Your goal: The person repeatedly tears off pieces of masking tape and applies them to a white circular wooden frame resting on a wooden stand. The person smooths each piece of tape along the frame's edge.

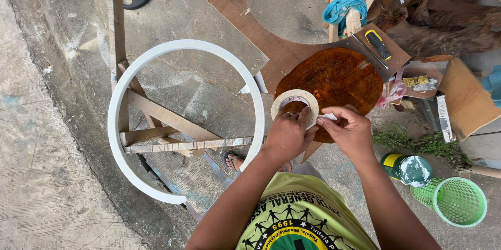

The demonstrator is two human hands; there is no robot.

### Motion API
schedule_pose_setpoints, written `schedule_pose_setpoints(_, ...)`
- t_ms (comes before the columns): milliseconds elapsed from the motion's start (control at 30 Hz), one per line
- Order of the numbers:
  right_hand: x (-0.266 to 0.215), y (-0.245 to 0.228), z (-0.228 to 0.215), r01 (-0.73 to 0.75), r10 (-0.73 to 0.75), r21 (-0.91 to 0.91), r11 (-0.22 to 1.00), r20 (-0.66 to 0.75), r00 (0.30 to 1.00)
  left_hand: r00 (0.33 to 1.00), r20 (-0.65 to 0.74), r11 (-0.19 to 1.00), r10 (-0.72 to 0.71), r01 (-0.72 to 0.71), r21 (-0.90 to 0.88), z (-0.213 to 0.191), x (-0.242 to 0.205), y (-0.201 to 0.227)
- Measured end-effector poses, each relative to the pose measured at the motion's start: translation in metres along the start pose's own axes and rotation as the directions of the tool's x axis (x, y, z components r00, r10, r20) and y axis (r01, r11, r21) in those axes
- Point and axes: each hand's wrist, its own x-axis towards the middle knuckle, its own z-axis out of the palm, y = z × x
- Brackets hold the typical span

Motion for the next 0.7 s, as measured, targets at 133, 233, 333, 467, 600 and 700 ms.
schedule_pose_setpoints(133, -0.002, 0.003, 0.002, 0.009, -0.005, 0.132, 0.991, -0.029, 1.000, 1.000, 0.012, 1.000, -0.017, 0.017, -0.008, -0.002, 0.002, 0.004)
schedule_pose_setpoints(233, -0.001, 0.003, 0.000, 0.024, -0.006, 0.259, 0.965, -0.070, 0.998, 1.000, 0.000, 1.000, -0.012, 0.012, -0.010, -0.004, 0.003, 0.004)
schedule_pose_setpoints(333, -0.003, -0.007, -0.006, 0.108, -0.080, 0.274, 0.956, -0.110, 0.991, 0.998, -0.019, 0.998, -0.054, 0.054, -0.029, -0.001, 0.005, 0.002)
schedule_pose_setpoints(467, 0.001, -0.024, -0.013, 0.364, -0.349, 0.056, 0.930, -0.180, 0.920, 0.989, -0.009, 0.984, -0.147, 0.145, -0.105, -0.003, 0.008, 0.003)
schedule_pose_setpoints(600, 0.012, -0.019, -0.032, 0.414, -0.404, 0.029, 0.910, -0.164, 0.900, 0.981, -0.037, 0.982, -0.191, 0.190, -0.014, -0.008, 0.010, -0.001)
schedule_pose_setpoints(700, 0.023, -0.032, -0.046, 0.252, -0.259, 0.082, 0.964, 0.090, 0.962, 0.985, -0.013, 0.985, -0.172, 0.172, -0.012, -0.006, 0.008, -0.003)
